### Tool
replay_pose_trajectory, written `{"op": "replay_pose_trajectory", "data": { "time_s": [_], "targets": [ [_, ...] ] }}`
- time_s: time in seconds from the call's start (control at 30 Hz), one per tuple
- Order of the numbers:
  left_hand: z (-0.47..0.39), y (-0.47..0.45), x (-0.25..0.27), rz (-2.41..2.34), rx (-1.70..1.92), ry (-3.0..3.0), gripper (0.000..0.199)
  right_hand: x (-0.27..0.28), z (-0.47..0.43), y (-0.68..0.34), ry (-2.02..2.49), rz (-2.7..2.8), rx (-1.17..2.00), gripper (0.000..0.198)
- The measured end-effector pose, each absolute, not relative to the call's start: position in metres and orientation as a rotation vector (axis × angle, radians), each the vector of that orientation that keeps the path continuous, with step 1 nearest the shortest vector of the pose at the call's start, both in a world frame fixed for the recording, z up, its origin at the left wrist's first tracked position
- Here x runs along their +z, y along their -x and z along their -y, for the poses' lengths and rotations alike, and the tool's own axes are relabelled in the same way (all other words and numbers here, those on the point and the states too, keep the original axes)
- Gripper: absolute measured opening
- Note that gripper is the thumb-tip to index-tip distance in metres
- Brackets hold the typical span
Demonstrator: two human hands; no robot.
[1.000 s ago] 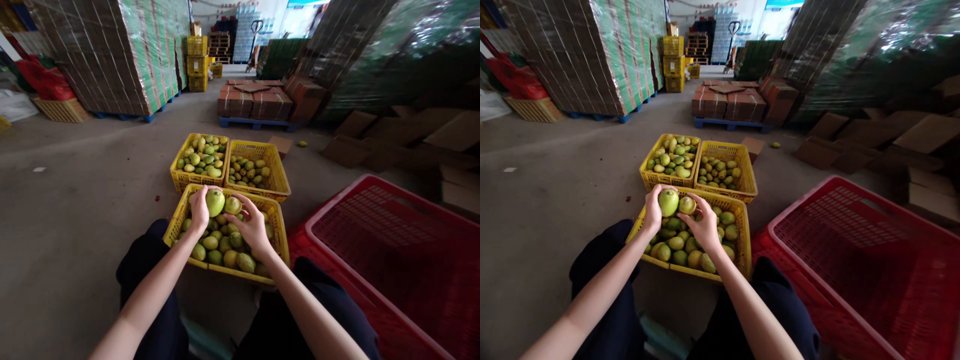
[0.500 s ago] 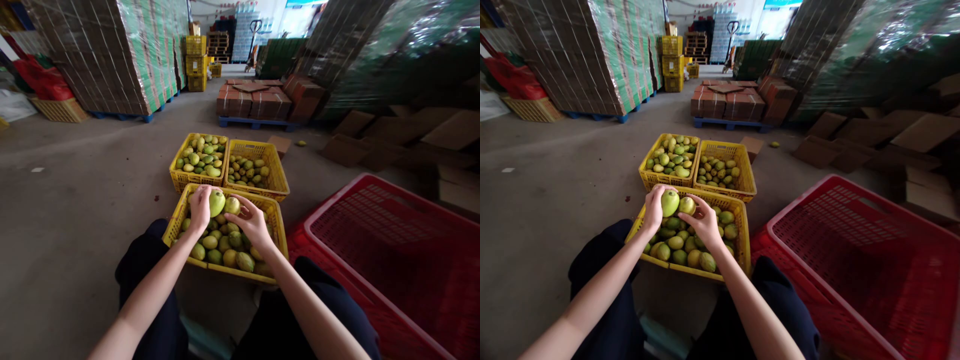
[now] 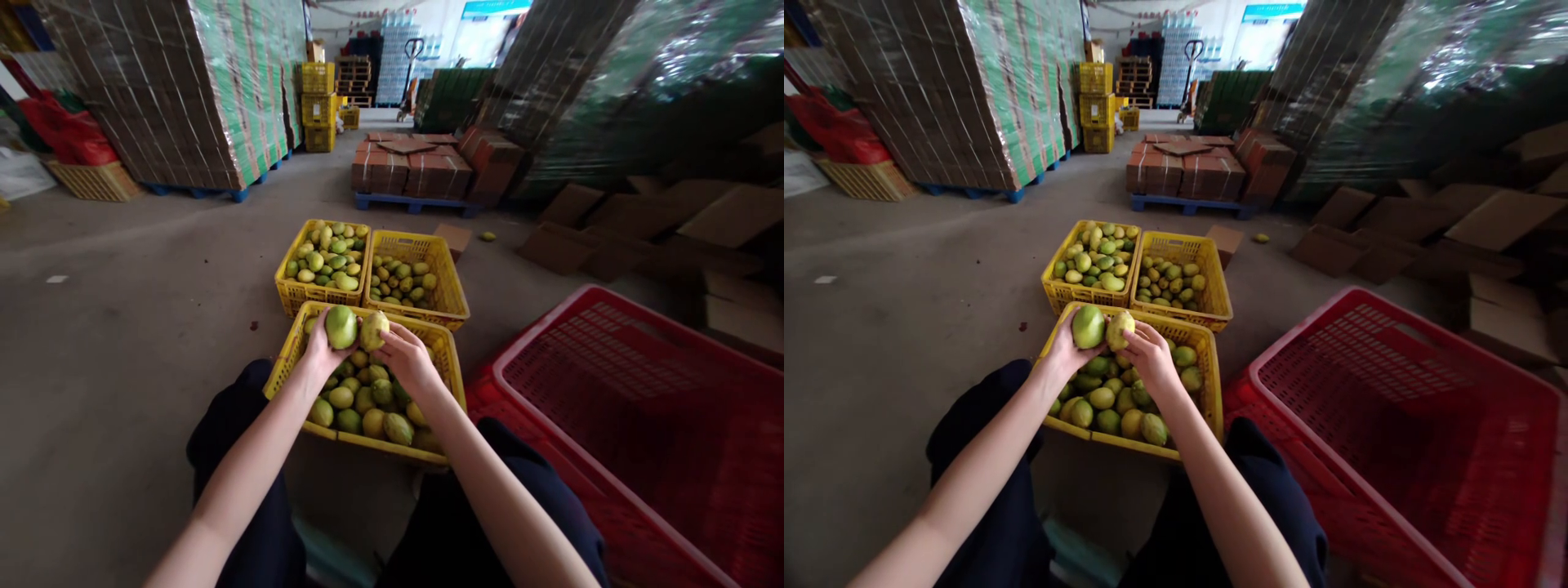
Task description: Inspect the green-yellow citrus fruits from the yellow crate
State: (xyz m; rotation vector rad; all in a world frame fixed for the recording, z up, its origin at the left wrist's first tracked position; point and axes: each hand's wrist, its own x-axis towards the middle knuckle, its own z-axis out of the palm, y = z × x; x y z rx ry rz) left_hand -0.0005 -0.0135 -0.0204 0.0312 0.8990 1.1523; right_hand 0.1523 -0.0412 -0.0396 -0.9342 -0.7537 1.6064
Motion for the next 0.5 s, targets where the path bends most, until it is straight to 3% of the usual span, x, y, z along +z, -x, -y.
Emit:
{"op": "replay_pose_trajectory", "data": {
  "time_s": [0.1,0.4,0.5],
  "targets": [
    [0.012,0.003,-0.022,-0.9,1.15,-0.094,0.039,-0.039,0.039,-0.152,0.882,0.735,1.661,0.035],
    [0.013,0.004,-0.017,-0.93,1.184,-0.023,0.021,-0.05,0.029,-0.151,0.858,0.664,1.727,0.02],
    [0.014,0.006,-0.016,-0.842,1.111,-0.013,0.028,-0.046,0.03,-0.147,0.81,0.633,1.807,0.02]
  ]
}}
